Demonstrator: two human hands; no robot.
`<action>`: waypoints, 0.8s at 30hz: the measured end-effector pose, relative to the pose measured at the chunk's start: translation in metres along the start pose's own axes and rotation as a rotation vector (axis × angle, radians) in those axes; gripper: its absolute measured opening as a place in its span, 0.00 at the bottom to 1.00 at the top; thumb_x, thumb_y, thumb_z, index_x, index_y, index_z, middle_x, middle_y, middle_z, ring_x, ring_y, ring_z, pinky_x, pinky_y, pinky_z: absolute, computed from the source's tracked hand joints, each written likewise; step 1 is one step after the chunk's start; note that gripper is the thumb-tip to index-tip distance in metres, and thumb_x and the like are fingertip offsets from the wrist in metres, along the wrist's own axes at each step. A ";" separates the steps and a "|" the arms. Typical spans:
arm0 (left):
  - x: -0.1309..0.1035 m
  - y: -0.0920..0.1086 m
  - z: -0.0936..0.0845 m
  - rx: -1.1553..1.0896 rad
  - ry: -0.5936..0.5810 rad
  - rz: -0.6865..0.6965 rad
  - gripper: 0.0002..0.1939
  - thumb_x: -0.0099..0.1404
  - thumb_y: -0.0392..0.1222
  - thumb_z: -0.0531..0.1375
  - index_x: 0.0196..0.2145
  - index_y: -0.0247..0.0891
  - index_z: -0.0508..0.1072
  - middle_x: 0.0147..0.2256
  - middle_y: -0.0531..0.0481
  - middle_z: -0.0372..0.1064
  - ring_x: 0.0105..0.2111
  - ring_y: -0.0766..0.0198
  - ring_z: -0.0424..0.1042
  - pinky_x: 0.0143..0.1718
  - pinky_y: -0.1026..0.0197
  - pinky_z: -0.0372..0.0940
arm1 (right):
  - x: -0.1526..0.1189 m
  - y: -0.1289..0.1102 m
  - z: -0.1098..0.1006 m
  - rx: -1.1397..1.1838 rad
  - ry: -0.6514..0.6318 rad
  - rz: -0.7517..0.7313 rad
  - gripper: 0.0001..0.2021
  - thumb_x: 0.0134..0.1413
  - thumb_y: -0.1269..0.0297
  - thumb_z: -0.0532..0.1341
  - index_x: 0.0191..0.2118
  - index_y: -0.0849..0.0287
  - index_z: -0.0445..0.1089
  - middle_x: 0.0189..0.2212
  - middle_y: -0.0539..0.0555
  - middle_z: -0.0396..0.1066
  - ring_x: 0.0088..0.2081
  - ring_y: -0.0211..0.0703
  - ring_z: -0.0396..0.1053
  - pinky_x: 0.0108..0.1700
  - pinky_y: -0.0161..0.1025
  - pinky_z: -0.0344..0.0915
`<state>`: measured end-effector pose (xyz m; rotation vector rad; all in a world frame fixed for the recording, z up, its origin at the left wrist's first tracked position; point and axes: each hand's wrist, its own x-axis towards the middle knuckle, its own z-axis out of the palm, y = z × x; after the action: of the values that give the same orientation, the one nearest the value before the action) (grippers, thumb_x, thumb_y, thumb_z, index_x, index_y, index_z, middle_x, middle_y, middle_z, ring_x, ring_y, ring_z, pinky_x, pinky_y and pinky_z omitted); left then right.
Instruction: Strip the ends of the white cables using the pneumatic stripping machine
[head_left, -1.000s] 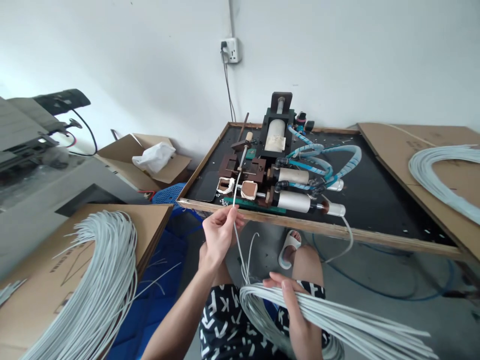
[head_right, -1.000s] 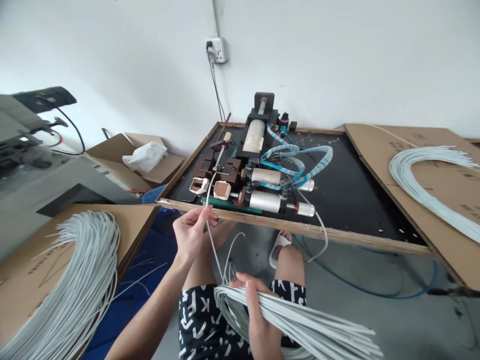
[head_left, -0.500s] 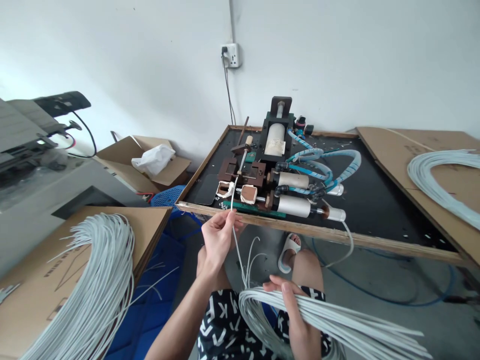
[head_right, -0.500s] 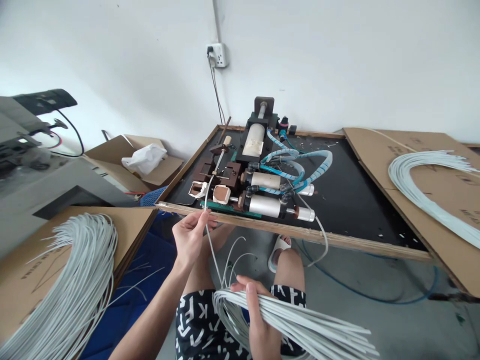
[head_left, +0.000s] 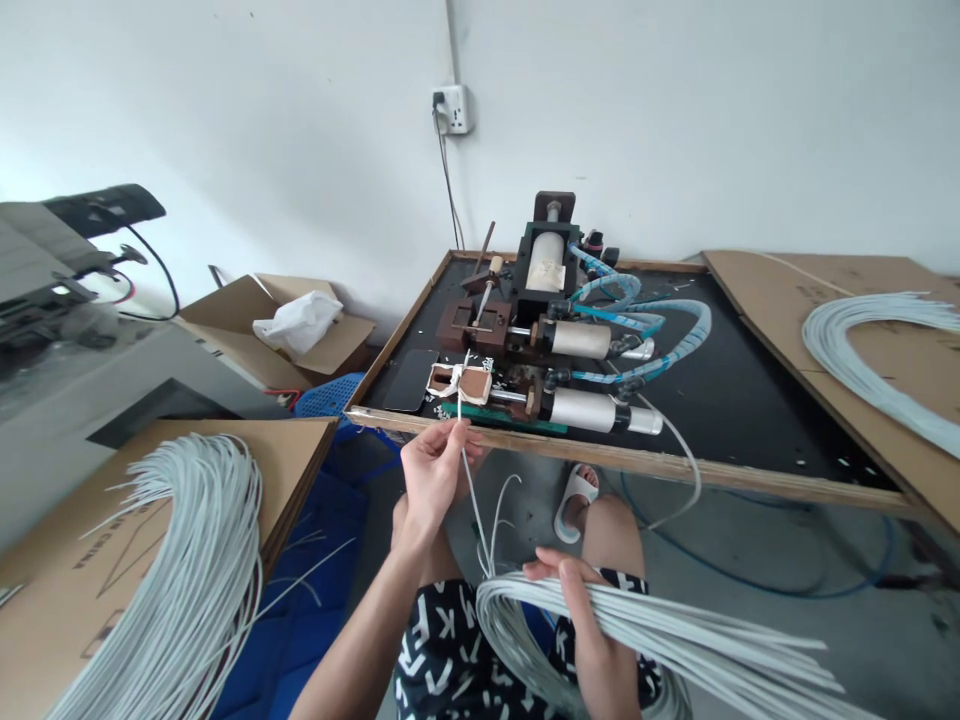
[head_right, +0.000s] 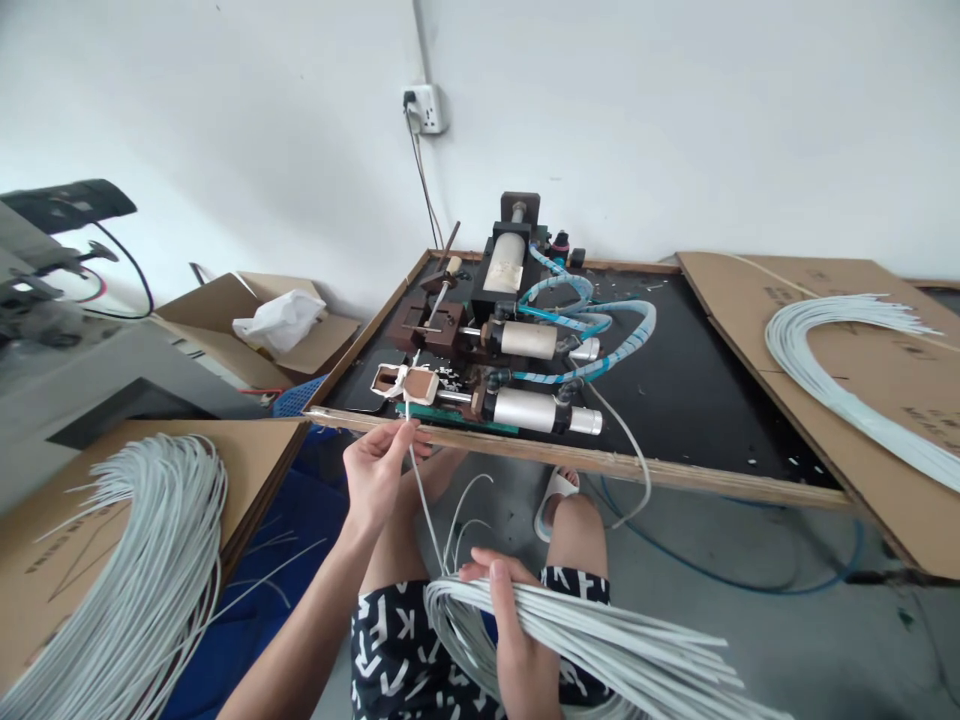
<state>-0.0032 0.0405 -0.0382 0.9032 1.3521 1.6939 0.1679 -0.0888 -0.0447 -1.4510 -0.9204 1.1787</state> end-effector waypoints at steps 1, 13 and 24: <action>0.002 -0.001 -0.001 -0.001 -0.012 0.001 0.14 0.59 0.51 0.69 0.30 0.35 0.79 0.25 0.46 0.79 0.21 0.61 0.76 0.24 0.63 0.71 | 0.000 0.001 0.000 0.004 -0.002 0.003 0.23 0.61 0.39 0.61 0.38 0.55 0.81 0.32 0.55 0.82 0.39 0.51 0.80 0.47 0.41 0.75; -0.025 0.006 -0.029 0.178 -0.169 0.161 0.09 0.69 0.44 0.62 0.36 0.37 0.78 0.20 0.55 0.71 0.20 0.67 0.70 0.26 0.66 0.67 | -0.011 -0.001 0.014 0.021 -0.183 -0.145 0.17 0.69 0.52 0.58 0.40 0.56 0.81 0.30 0.52 0.83 0.36 0.46 0.81 0.46 0.39 0.75; -0.035 0.015 -0.029 0.716 -1.045 0.323 0.23 0.76 0.49 0.53 0.64 0.45 0.69 0.67 0.45 0.60 0.68 0.47 0.57 0.66 0.43 0.59 | -0.011 -0.012 0.024 -0.068 -0.452 -0.125 0.20 0.69 0.55 0.55 0.38 0.61 0.81 0.33 0.58 0.83 0.38 0.48 0.82 0.48 0.40 0.75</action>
<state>-0.0150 -0.0053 -0.0314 2.1104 1.0432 0.6148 0.1423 -0.0913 -0.0313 -1.1765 -1.3507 1.4197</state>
